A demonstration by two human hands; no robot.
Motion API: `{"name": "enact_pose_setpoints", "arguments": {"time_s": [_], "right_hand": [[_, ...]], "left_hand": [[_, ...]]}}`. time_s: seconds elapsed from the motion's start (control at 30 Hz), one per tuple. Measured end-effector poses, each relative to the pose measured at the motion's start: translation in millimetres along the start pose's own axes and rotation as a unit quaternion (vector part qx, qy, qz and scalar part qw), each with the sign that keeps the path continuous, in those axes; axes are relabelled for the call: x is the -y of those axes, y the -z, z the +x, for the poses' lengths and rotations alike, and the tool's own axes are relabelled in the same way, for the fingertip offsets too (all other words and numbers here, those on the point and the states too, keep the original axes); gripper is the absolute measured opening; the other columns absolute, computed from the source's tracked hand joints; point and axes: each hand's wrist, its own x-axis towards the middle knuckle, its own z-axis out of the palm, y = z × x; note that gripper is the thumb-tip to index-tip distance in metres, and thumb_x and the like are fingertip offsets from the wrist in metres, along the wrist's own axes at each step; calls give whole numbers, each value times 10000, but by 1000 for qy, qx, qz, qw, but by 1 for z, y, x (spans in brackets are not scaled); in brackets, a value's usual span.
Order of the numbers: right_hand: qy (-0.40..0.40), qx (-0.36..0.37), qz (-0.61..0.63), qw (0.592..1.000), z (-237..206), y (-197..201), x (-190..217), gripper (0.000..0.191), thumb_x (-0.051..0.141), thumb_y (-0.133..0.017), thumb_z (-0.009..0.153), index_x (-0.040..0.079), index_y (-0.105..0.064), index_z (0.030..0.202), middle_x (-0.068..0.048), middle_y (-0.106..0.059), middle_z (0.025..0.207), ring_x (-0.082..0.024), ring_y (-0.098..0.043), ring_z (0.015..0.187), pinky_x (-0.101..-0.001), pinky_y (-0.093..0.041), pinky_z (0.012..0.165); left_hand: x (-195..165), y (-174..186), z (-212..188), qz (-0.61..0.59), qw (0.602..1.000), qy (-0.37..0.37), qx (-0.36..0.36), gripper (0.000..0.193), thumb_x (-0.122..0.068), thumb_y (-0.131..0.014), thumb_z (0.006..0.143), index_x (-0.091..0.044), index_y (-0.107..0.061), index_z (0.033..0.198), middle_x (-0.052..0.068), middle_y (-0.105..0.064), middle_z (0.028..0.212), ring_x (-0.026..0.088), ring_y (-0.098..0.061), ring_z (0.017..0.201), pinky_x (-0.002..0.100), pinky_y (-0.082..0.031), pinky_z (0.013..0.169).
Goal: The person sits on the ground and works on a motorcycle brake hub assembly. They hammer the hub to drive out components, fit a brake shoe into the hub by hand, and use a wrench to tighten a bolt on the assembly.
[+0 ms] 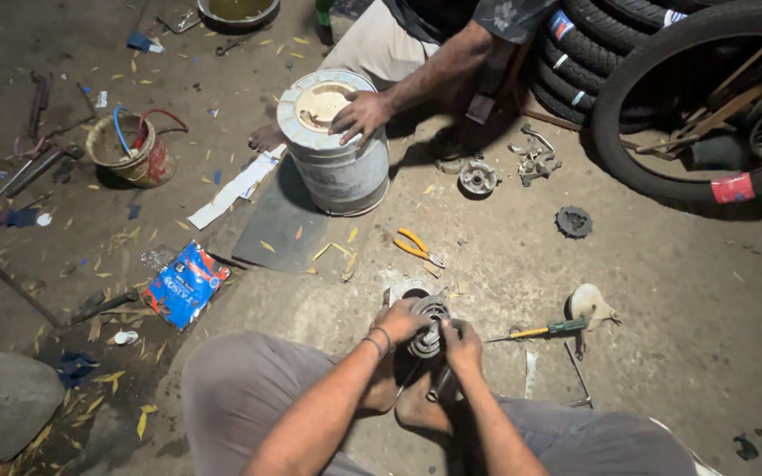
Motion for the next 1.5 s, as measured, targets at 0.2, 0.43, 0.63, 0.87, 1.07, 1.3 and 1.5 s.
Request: {"name": "enact_pose_setpoints", "arguments": {"time_s": [0.2,0.43,0.63,0.87,1.07,1.3,1.5], "right_hand": [[32,-14,0,999,-4,3,6,363,330,-722,912,15,-735,1089,-235,-757,981,-333,-736,929,-420,-557,834],[74,2,26,997,-5,6,7,353,250,-716,899,30,-704,1176,-189,-767,1018,-291,-749,911,-389,-572,832],[127,23,40,991,-4,7,5,351,191,-722,881,40,-713,1197,-178,-760,1071,-290,-744,955,-377,-567,851],[154,71,13,985,-5,10,15,350,159,-747,853,71,-722,1192,-151,-757,1103,-280,-738,993,-374,-570,895],[240,133,-49,960,-6,17,32,371,136,-787,791,115,-759,1160,-108,-753,1165,-299,-680,1093,-401,-519,973],[335,148,-84,927,-17,18,49,333,142,-808,776,116,-768,1105,-98,-759,1126,-325,-666,1084,-425,-521,947],[282,165,-112,938,-18,15,48,356,162,-829,749,112,-760,1094,-91,-757,1091,-317,-673,1040,-421,-529,932]], "left_hand": [[10,1,6,-82,995,-62,16,465,-357,-792,791,-74,-751,1158,74,-775,1043,157,-721,932,319,-557,866],[13,2,13,-177,982,-30,65,511,-453,-738,903,52,-771,975,96,-742,891,154,-649,788,326,-546,731],[13,12,11,-134,986,-21,93,500,-451,-703,908,38,-762,1000,94,-758,900,156,-665,798,335,-557,757],[23,27,13,-88,991,-21,100,468,-409,-721,872,36,-767,1013,141,-758,950,216,-683,854,371,-545,822],[26,32,17,257,946,-77,183,459,-400,-731,834,18,-796,1013,176,-760,1005,273,-709,936,382,-522,927],[18,27,-2,188,962,61,188,652,-380,-774,704,108,-720,1134,182,-760,978,311,-788,959,445,-647,918],[22,17,-4,350,921,12,169,1449,-653,-905,630,164,-113,1526,383,-120,1619,495,-78,1532,471,-140,1249]]}}
